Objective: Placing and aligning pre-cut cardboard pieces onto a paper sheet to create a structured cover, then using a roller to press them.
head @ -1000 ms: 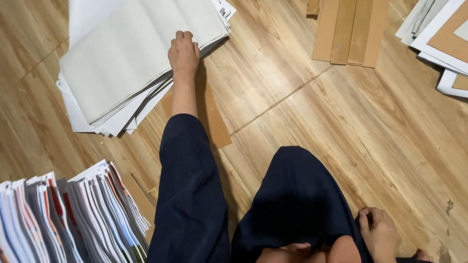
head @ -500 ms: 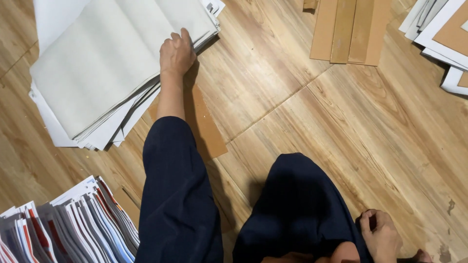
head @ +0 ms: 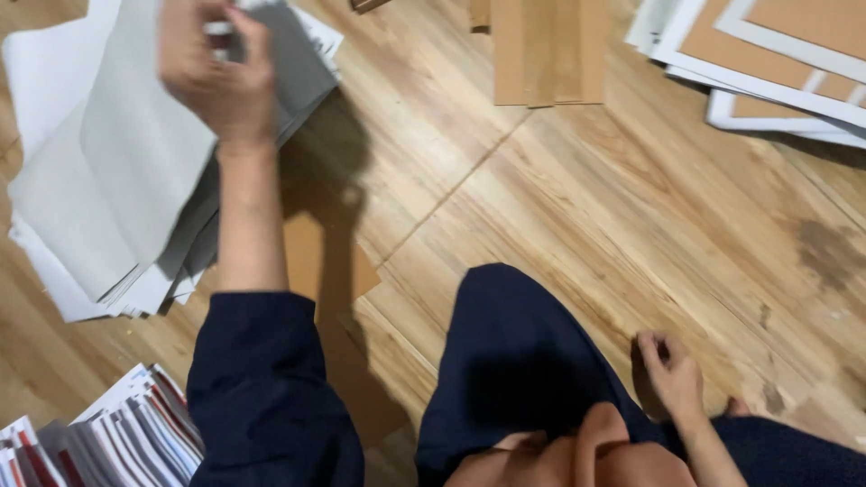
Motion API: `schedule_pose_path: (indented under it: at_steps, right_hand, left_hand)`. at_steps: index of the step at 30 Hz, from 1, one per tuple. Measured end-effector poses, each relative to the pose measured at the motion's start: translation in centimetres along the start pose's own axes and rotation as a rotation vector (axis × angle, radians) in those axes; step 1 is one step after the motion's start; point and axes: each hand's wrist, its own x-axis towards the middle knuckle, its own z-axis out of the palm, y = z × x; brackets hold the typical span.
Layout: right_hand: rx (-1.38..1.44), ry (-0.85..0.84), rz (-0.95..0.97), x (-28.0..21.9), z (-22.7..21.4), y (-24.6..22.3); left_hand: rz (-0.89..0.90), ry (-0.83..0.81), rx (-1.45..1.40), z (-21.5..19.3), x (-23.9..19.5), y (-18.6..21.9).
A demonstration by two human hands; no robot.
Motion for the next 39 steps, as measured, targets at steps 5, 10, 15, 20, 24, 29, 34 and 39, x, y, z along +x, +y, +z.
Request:
schedule_pose_path:
  at_steps: [5, 10, 15, 20, 24, 29, 34, 39]
  right_hand:
    - [0.489, -0.104, -0.180, 1.9, -5.6, -1.9]
    - [0.677, -0.277, -0.214, 3.3, -12.8, -0.5]
    - [0.835, -0.330, -0.076, 8.3, -14.0, 5.9]
    - [0.853, -0.097, -0.016, 13.2, -9.6, 14.3]
    - [0.246, 0.352, 0.133, 15.3, -9.8, 16.5]
    - [0.050, 0.512, 0.229, 16.8, -13.1, 20.4]
    - [0.139, 0.622, 0.171, 13.1, -14.8, 16.1]
    - [-0.083, 0.710, -0.019, 7.5, -15.8, 9.3]
  left_hand:
    - [0.095, -0.208, -0.354, 1.1, -2.6, 17.6]
    - [0.173, -0.387, -0.460, 3.0, -12.4, 34.3]
    - [0.197, -0.814, -0.743, 3.1, -22.0, 46.2]
    - [0.305, -1.158, -0.818, 2.2, -27.0, 50.3]
    - [0.257, -1.282, -0.763, 2.9, -25.8, 47.8]
    - [0.239, -1.356, -0.254, 4.8, -24.8, 39.8]
    - [0.146, -1.508, -0.030, 4.8, -25.4, 35.6]
    - [0.111, -1.583, -0.078, 3.6, -23.2, 38.0]
